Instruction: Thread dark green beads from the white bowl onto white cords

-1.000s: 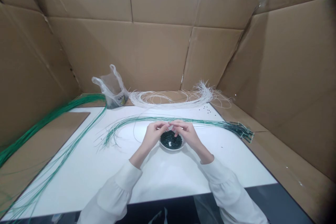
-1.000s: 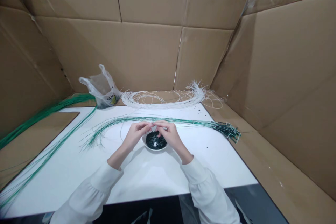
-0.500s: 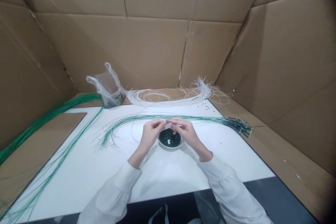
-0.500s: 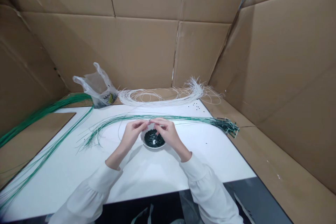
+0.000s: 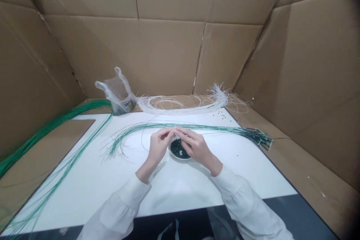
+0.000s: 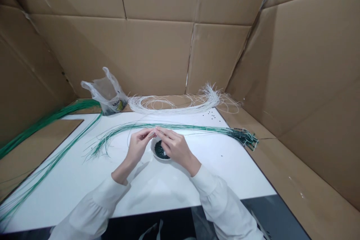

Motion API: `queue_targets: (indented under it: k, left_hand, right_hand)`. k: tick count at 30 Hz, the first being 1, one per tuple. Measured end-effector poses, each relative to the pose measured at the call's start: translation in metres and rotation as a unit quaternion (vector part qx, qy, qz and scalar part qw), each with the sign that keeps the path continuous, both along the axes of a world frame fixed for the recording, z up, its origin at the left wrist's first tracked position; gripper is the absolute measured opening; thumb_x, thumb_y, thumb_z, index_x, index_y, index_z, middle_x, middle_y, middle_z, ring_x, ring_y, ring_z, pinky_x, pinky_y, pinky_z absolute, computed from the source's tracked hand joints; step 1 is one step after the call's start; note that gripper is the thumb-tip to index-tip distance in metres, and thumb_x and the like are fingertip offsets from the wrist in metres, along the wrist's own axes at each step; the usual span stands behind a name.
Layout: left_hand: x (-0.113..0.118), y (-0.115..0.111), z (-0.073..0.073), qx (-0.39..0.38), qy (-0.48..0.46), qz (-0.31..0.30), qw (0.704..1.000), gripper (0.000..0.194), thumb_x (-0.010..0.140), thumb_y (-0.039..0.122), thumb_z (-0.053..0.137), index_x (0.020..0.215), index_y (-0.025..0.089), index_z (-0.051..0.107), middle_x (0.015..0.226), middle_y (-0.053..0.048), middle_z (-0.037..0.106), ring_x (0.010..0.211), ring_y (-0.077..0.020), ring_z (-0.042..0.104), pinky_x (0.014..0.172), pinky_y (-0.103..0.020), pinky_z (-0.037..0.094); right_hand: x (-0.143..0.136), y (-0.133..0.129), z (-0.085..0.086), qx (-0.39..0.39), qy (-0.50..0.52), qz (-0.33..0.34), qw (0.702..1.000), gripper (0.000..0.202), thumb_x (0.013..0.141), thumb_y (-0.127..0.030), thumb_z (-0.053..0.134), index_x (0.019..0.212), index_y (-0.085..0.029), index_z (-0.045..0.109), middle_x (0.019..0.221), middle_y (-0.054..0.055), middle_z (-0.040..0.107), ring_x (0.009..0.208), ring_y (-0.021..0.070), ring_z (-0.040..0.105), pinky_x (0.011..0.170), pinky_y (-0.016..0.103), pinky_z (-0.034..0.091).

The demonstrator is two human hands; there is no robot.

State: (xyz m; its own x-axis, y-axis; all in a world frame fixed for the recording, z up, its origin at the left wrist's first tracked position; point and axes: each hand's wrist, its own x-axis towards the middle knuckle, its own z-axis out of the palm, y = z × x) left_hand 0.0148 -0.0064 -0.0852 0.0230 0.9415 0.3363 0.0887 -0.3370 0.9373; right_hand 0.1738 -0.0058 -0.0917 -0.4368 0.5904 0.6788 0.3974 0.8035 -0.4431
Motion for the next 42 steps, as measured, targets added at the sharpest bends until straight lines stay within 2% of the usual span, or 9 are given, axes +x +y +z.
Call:
queue_targets:
  k: [3,5,7,11,14,19,22,33,42]
  left_hand:
    - [0.002,-0.002,0.001,0.034,0.029,0.003,0.999,0.022,0.077,0.030,0.055,0.085,0.014,0.067,0.083,-0.007,0.067,0.075,-0.0158,0.059,0.070,-0.025,0.046]
    - [0.005,-0.005,0.003,0.074,0.078,0.021,0.994,0.020,0.078,0.029,0.053,0.084,0.016,0.066,0.080,-0.006,0.066,0.075,-0.0155,0.058,0.071,-0.025,0.045]
    - [0.008,-0.008,0.003,0.115,0.129,0.041,0.984,0.019,0.080,0.028,0.051,0.081,0.017,0.066,0.079,-0.006,0.066,0.075,-0.0156,0.057,0.072,-0.026,0.043]
    - [0.012,-0.012,0.003,0.150,0.162,0.048,0.974,0.020,0.081,0.027,0.048,0.081,0.018,0.066,0.081,-0.006,0.066,0.078,-0.0158,0.057,0.074,-0.025,0.042]
    - [0.012,-0.012,0.004,0.107,0.134,0.037,0.985,0.021,0.081,0.030,0.049,0.082,0.017,0.066,0.082,-0.005,0.066,0.077,-0.0157,0.058,0.070,-0.024,0.043]
    - [0.009,-0.007,0.003,-0.026,0.044,-0.064,0.997,0.028,0.078,0.034,0.052,0.082,0.012,0.068,0.082,-0.007,0.068,0.076,-0.0173,0.060,0.069,-0.024,0.045]
    - [0.007,-0.004,0.001,-0.056,0.034,-0.084,0.994,0.029,0.076,0.035,0.054,0.083,0.010,0.068,0.079,-0.007,0.069,0.073,-0.0175,0.060,0.068,-0.025,0.045]
    - [0.009,-0.009,0.002,-0.011,0.053,-0.070,0.996,0.030,0.079,0.033,0.051,0.083,0.010,0.068,0.081,-0.008,0.069,0.077,-0.0189,0.062,0.073,-0.025,0.047]
    - [0.004,-0.007,0.004,0.005,0.118,-0.109,0.987,0.029,0.081,0.033,0.047,0.088,0.014,0.068,0.084,-0.005,0.070,0.080,-0.0180,0.063,0.074,-0.024,0.046]
  right_hand:
    - [-0.001,0.001,0.005,-0.109,0.094,0.005,0.990,0.033,0.082,-0.018,0.042,0.108,-0.025,0.060,0.112,0.004,0.060,0.100,0.0184,0.056,0.083,0.033,0.048]
    - [-0.003,0.002,0.009,-0.206,0.176,-0.002,0.963,0.025,0.080,-0.026,0.048,0.097,-0.023,0.066,0.101,0.005,0.064,0.081,0.0174,0.061,0.064,0.028,0.052]
    - [-0.005,0.002,0.012,-0.281,0.243,-0.003,0.928,0.023,0.076,-0.032,0.054,0.088,-0.019,0.069,0.085,0.006,0.066,0.061,0.0138,0.059,0.049,0.024,0.049]
    - [-0.007,0.003,0.015,-0.354,0.297,0.007,0.887,0.019,0.065,-0.032,0.065,0.076,-0.016,0.070,0.069,0.003,0.065,0.052,0.0107,0.053,0.048,0.023,0.046]
    - [-0.006,0.004,0.014,-0.368,0.311,-0.001,0.876,0.017,0.061,-0.030,0.069,0.071,-0.016,0.070,0.069,0.004,0.066,0.054,0.0113,0.053,0.049,0.023,0.045]
    - [-0.005,0.007,0.010,-0.376,0.310,-0.012,0.873,0.016,0.062,-0.030,0.068,0.068,-0.015,0.070,0.060,0.002,0.064,0.053,0.0114,0.053,0.047,0.022,0.044]
    - [-0.005,0.008,0.009,-0.385,0.302,-0.005,0.872,0.017,0.061,-0.030,0.069,0.068,-0.015,0.070,0.062,0.003,0.065,0.056,0.0128,0.056,0.047,0.022,0.045]
    - [-0.005,0.007,0.011,-0.410,0.305,-0.005,0.859,0.019,0.058,-0.031,0.071,0.068,-0.014,0.070,0.064,0.003,0.068,0.056,0.0141,0.060,0.060,0.028,0.051]
    - [-0.002,0.008,0.010,-0.402,0.285,-0.002,0.870,0.018,0.059,-0.031,0.071,0.063,-0.014,0.069,0.058,0.003,0.066,0.056,0.0144,0.060,0.059,0.026,0.050]
